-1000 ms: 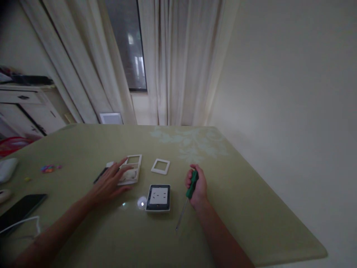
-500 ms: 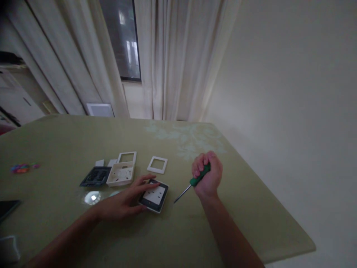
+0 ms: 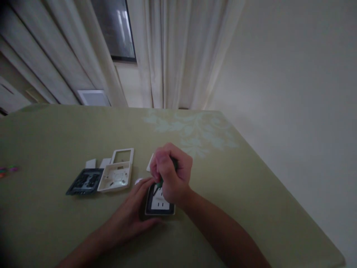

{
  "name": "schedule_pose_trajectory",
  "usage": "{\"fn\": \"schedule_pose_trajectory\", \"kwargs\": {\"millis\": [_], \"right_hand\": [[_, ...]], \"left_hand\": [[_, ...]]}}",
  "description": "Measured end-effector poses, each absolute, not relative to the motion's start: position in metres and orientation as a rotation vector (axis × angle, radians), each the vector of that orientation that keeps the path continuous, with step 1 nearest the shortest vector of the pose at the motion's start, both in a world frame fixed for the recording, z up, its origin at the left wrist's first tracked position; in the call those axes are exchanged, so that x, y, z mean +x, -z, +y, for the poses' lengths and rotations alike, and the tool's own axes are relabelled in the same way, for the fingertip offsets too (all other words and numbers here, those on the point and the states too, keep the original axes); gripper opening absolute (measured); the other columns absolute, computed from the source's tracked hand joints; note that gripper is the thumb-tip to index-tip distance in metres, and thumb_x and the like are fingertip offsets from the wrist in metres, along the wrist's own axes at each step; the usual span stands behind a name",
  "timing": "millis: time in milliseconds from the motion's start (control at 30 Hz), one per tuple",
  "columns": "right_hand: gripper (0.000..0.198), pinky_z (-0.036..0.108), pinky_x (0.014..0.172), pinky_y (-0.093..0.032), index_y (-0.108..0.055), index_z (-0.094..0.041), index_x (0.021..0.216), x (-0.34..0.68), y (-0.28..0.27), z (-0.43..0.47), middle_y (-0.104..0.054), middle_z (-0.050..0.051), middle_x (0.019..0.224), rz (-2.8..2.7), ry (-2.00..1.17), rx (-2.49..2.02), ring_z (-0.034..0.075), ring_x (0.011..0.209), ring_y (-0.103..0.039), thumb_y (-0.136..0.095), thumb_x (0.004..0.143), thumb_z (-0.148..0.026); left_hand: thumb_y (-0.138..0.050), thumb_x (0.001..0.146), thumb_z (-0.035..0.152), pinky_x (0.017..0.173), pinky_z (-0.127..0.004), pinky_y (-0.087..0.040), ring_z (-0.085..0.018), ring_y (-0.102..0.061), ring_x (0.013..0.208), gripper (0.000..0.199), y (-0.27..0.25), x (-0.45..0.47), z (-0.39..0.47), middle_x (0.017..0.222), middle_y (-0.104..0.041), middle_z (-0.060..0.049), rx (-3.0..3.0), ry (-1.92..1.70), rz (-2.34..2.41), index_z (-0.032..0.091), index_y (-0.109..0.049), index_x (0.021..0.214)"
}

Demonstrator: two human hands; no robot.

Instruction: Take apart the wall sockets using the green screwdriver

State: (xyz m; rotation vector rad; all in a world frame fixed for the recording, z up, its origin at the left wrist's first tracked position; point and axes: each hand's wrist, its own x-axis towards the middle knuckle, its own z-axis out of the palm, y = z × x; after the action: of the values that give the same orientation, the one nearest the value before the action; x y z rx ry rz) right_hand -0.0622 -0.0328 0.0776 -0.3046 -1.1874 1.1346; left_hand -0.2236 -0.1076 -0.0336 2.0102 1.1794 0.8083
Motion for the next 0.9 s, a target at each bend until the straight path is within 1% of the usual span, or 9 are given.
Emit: {"fn": "schedule_pose_trajectory", "kwargs": {"millis": [100, 200, 400, 600, 800, 867, 900], "right_hand": [[0.039, 0.023, 0.041, -0.029, -0.056, -0.022, 0.072, -0.065, -0.072, -0.034, -0.049, -0.006, 0.055, -1.161, -1.145, -0.306, 0.009, 0.044, -0.04, -0.065, 0.109, -0.031], [0.039, 0.023, 0.04, -0.029, -0.056, -0.022, 0.073, -0.069, -0.066, -0.034, -0.05, -0.006, 0.056, -1.167, -1.202, -0.318, 0.008, 0.043, -0.039, -0.064, 0.11, -0.032], [0.038, 0.024, 0.043, -0.031, -0.057, -0.022, 0.073, -0.069, -0.065, -0.038, -0.05, -0.005, 0.057, -1.194, -1.184, -0.303, 0.008, 0.045, -0.04, -0.064, 0.109, -0.03], [0.039, 0.024, 0.042, -0.028, -0.057, -0.022, 0.072, -0.067, -0.069, -0.04, -0.048, -0.006, 0.056, -1.196, -1.149, -0.302, 0.008, 0.044, -0.04, -0.064, 0.109, -0.03], [0.038, 0.023, 0.041, -0.028, -0.056, -0.023, 0.073, -0.07, -0.066, -0.037, -0.046, -0.006, 0.056, -1.182, -1.167, -0.32, 0.009, 0.044, -0.038, -0.064, 0.109, -0.03], [0.038, 0.023, 0.042, -0.031, -0.055, -0.023, 0.073, -0.069, -0.066, -0.035, -0.046, -0.006, 0.057, -1.229, -1.143, -0.298, 0.009, 0.044, -0.04, -0.062, 0.109, -0.03], [0.038, 0.023, 0.044, -0.034, -0.055, -0.023, 0.072, -0.068, -0.068, -0.033, -0.047, -0.006, 0.057, -1.296, -1.12, -0.273, 0.01, 0.045, -0.042, -0.06, 0.11, -0.03]], "left_hand": [[-0.09, 0.083, 0.028, 0.121, -0.062, -0.051, -0.039, -0.056, 0.145, 0.1, 0.042, -0.222, -0.107, 0.158, -0.053, -0.012, 1.986, -0.838, 1.19, 0.037, -0.031, 0.164], [-0.091, 0.082, 0.026, 0.118, -0.06, -0.054, -0.038, -0.059, 0.142, 0.101, 0.041, -0.22, -0.108, 0.156, -0.055, -0.012, 1.982, -0.84, 1.193, 0.038, -0.032, 0.163], [-0.092, 0.084, 0.03, 0.116, -0.059, -0.056, -0.038, -0.06, 0.142, 0.097, 0.033, -0.222, -0.109, 0.155, -0.058, -0.01, 2.001, -0.827, 1.167, 0.038, -0.035, 0.162], [-0.093, 0.083, 0.033, 0.117, -0.06, -0.055, -0.039, -0.059, 0.143, 0.095, 0.035, -0.221, -0.108, 0.158, -0.057, -0.012, 1.989, -0.811, 1.171, 0.036, -0.039, 0.16], [-0.093, 0.082, 0.032, 0.117, -0.059, -0.055, -0.038, -0.06, 0.142, 0.095, 0.034, -0.221, -0.109, 0.157, -0.058, -0.012, 2.005, -0.822, 1.183, 0.034, -0.04, 0.16], [-0.093, 0.081, 0.032, 0.115, -0.058, -0.057, -0.038, -0.061, 0.141, 0.094, 0.032, -0.221, -0.109, 0.156, -0.059, -0.012, 2.016, -0.822, 1.186, 0.033, -0.041, 0.159], [-0.092, 0.082, 0.032, 0.114, -0.057, -0.057, -0.037, -0.062, 0.14, 0.091, 0.031, -0.221, -0.109, 0.155, -0.06, -0.011, 2.021, -0.82, 1.186, 0.033, -0.042, 0.158]]}}
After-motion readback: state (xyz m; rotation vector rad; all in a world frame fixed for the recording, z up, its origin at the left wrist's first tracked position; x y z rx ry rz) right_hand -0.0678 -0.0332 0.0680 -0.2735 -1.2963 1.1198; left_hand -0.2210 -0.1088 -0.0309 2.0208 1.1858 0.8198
